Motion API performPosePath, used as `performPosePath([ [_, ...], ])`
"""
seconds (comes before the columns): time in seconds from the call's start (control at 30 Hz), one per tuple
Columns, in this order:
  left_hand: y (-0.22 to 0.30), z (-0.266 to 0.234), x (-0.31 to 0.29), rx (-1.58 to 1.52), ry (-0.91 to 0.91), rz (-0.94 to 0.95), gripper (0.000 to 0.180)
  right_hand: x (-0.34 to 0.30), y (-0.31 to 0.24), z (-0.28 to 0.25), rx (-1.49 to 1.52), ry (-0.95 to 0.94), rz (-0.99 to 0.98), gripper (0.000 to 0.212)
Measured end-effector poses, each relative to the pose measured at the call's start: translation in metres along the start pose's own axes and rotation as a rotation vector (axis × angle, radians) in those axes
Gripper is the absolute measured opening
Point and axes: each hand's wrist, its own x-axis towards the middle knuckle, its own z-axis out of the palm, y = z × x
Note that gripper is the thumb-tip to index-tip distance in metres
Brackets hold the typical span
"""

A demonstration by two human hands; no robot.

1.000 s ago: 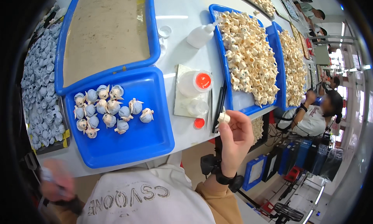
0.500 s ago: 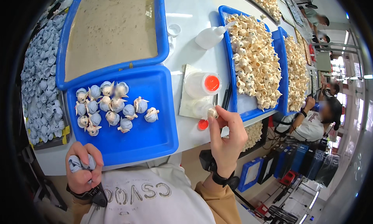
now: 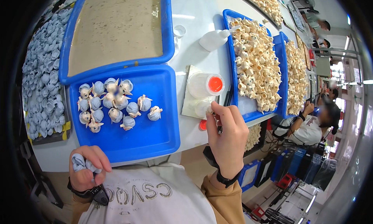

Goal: The person assembles small decorative figures by hand. They pick up a light blue base and a beige component, apply a small amount of adhesive from a squeeze bottle, and press the parts together. The completed figures are placed into a blue tray.

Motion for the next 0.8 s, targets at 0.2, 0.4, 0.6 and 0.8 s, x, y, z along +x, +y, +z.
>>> performPosePath([
  [0.2, 0.005, 0.005, 0.000, 0.076, 0.046, -0.113, 0.029, -0.008, 0.006, 0.000, 0.023, 0.043, 0.037, 0.021],
  [0.4, 0.013, 0.019, 0.001, 0.418, 0.004, -0.199, 0.026, -0.007, 0.005, 0.003, 0.056, 0.070, 0.046, 0.021],
  [0.6, 0.002, 0.012, 0.004, 0.569, -0.012, -0.028, 0.028, -0.015, 0.012, 0.008, 0.164, 0.125, 0.127, 0.017],
  [0.8, -0.004, 0.013, 0.003, 0.256, 0.137, -0.063, 0.040, -0.040, 0.007, 0.023, 0.602, 0.447, 0.275, 0.018],
])
